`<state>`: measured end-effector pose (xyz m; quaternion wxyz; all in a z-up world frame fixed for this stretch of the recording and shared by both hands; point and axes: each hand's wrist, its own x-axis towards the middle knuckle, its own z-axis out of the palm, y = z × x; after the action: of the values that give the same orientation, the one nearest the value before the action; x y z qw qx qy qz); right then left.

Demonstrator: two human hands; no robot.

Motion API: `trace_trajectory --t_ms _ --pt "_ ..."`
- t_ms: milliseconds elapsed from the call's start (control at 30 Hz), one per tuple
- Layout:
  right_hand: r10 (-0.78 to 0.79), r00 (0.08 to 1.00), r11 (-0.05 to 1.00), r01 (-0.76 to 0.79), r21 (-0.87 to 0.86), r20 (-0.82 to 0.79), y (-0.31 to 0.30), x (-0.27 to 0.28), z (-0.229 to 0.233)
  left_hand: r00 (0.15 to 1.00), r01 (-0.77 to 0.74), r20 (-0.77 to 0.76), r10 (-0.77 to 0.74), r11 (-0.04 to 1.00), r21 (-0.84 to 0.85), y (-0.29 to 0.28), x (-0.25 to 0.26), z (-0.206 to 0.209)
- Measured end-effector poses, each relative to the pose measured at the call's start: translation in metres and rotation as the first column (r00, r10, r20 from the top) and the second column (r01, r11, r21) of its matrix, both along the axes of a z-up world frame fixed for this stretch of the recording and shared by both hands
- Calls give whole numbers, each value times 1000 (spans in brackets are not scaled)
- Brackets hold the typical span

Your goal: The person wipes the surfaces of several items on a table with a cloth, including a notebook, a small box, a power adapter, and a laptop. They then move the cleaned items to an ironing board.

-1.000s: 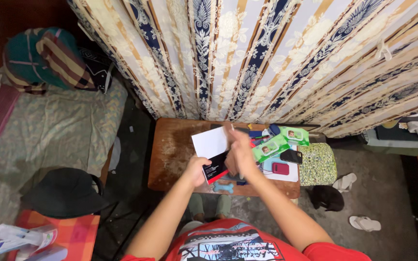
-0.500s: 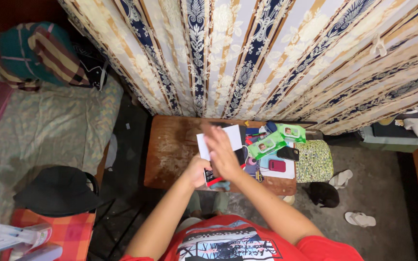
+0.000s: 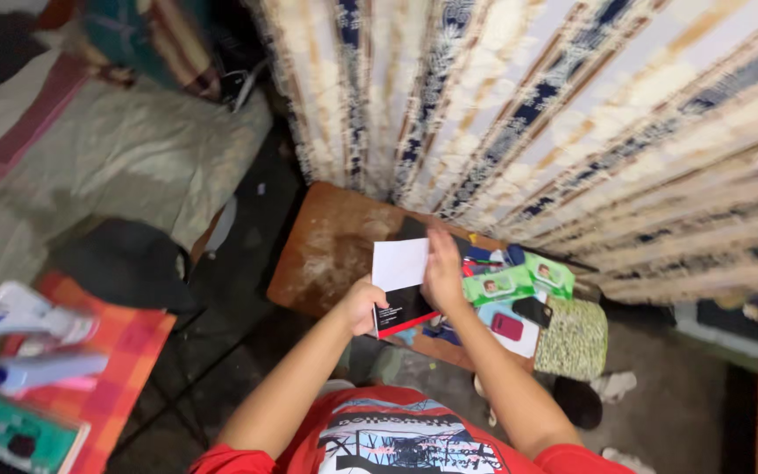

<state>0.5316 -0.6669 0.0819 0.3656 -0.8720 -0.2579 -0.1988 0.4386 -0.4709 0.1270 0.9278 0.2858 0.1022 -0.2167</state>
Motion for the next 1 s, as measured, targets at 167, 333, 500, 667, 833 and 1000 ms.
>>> trace_trajectory --t_ms 167,333,500,667,833,1000 --pt "321 495 748 390 537 -808 -15 29 -55 973 -221 -58 222 975 20 34 -40 14" --pt "484 63 846 220 485 -873 65 -12 -26 941 -336 164 296 772 539 64 -78 11" --pt "373 -530 897 -5 442 -762 155 -60 23 907 -420 413 79 195 886 90 -135 18" --pt "210 -558 901 -210 381 -803 236 -88 42 951 -296 304 64 -106 949 124 -210 24" --pt "186 -416 823 -429 372 -890 297 -151 57 785 -568 553 279 -30 822 187 -306 1" --pt "143 -458 754 -524 396 -877 372 -251 80 473 -413 9 881 213 885 246 -425 -11"
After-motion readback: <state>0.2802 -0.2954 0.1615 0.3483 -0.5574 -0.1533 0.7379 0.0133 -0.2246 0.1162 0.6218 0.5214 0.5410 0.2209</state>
